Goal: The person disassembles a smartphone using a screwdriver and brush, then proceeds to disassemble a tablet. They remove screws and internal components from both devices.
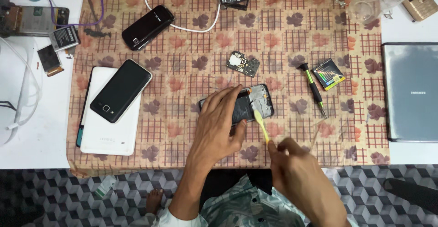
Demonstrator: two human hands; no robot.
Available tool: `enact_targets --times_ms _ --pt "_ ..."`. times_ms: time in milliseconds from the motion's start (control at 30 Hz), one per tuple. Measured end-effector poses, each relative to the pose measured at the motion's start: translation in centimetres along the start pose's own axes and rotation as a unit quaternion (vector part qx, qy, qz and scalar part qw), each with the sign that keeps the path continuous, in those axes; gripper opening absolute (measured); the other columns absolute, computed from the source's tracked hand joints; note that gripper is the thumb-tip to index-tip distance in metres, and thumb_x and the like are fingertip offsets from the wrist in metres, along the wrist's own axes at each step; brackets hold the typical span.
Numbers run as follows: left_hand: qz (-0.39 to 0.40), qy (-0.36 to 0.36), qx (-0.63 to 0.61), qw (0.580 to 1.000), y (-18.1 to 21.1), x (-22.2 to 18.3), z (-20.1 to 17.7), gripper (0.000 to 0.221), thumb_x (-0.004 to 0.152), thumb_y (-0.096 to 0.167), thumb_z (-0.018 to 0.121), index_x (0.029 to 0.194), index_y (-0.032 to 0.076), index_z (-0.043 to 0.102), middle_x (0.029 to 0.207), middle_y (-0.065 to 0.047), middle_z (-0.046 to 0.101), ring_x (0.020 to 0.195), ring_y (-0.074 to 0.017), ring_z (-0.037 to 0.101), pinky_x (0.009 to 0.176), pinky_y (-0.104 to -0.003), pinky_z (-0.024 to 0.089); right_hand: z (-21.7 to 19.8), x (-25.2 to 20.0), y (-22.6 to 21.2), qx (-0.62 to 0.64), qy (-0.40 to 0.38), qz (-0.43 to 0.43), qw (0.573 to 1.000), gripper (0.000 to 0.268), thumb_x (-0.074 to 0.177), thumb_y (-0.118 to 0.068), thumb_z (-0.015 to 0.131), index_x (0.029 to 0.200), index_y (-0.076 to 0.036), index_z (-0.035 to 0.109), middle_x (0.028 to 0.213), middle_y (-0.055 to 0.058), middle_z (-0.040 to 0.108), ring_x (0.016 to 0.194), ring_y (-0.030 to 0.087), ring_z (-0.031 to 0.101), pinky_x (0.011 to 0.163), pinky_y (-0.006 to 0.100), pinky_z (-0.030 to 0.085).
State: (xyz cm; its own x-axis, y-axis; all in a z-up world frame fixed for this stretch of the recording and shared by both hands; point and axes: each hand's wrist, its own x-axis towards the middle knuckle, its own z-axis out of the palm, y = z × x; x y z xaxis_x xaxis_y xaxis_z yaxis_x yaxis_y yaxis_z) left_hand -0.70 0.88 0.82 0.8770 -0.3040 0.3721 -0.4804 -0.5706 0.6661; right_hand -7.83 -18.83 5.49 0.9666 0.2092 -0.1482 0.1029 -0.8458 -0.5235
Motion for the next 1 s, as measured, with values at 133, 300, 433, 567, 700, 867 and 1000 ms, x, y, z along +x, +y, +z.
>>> enact_targets --times_ms 133,300,433,567,700,867,1000 --pt "-0.002 -0.004 0.003 1.0 0.0 -0.1 0.0 0.077 0.079 0.012 0.071 0.148 -0.004 0.044 0.138 -0.027 0.059 0.135 -0.0406 0.051 0.119 -0.052 0.036 -0.2 1.0 -1.2 0.003 0.038 -0.021 0.999 0.034 0.079 0.004 0.064 0.112 0.005 0.073 0.092 0.022 0.071 0.057 0.032 0.072 0.053 0.042 0.06" --pt "0.007 0.001 0.002 1.0 0.1 0.3 -0.2 0.077 0.078 0.01 0.071 0.149 -0.003 0.044 0.14 -0.024 0.06 0.137 -0.0391 0.052 0.12 -0.051 0.036 -1.1 2.0 -1.0 -0.029 -0.054 0.007 0.998 0.025 0.089 0.0 0.059 0.11 0.004 0.072 0.079 0.021 0.069 0.053 0.032 0.071 0.052 0.04 0.059" --pt "-0.004 -0.004 -0.004 1.0 0.3 0.1 -0.3 0.077 0.077 0.01 0.072 0.148 -0.003 0.045 0.139 -0.024 0.06 0.136 -0.039 0.051 0.118 -0.051 0.036 -1.8 2.1 -1.0 -0.013 -0.03 0.013 0.999 0.016 0.091 -0.006 0.061 0.095 0.005 0.073 0.077 0.019 0.069 0.053 0.032 0.07 0.053 0.043 0.057" --pt "-0.01 0.001 -0.006 1.0 0.3 0.2 -0.3 0.076 0.078 0.01 0.072 0.148 -0.003 0.046 0.139 -0.024 0.059 0.136 -0.0387 0.052 0.118 -0.051 0.037 -1.7 2.2 -0.5 0.006 -0.024 0.001 1.0 0.017 0.091 -0.006 0.062 0.092 0.005 0.075 0.073 0.018 0.069 0.05 0.031 0.069 0.051 0.043 0.056" --pt "-0.008 -0.009 0.0 1.0 0.2 0.2 -0.2 0.076 0.077 0.01 0.071 0.148 -0.004 0.045 0.14 -0.024 0.059 0.136 -0.0388 0.051 0.119 -0.052 0.035 0.1 1.7 0.6 0.061 0.098 -0.052 0.992 0.024 0.083 0.0 0.062 0.101 0.009 0.075 0.074 0.02 0.069 0.049 0.029 0.067 0.048 0.042 0.054" --pt "-0.002 -0.002 0.0 1.0 0.0 -0.1 -0.2 0.076 0.078 0.011 0.071 0.148 -0.003 0.045 0.142 -0.023 0.06 0.137 -0.0383 0.051 0.12 -0.051 0.035 -0.5 0.9 1.7 -0.02 0.014 0.063 0.998 0.019 0.093 -0.008 0.064 0.107 -0.005 0.076 0.07 0.015 0.071 0.049 0.026 0.064 0.047 0.04 0.054" --pt "0.0 -0.001 -0.001 1.0 0.0 -0.1 -0.1 0.076 0.079 0.012 0.071 0.149 -0.003 0.045 0.141 -0.023 0.059 0.137 -0.0386 0.051 0.12 -0.051 0.036 -0.6 1.8 1.5 0.042 0.126 -0.038 0.99 0.038 0.078 0.0 0.064 0.114 -0.001 0.075 0.076 0.018 0.071 0.053 0.03 0.066 0.053 0.043 0.053"
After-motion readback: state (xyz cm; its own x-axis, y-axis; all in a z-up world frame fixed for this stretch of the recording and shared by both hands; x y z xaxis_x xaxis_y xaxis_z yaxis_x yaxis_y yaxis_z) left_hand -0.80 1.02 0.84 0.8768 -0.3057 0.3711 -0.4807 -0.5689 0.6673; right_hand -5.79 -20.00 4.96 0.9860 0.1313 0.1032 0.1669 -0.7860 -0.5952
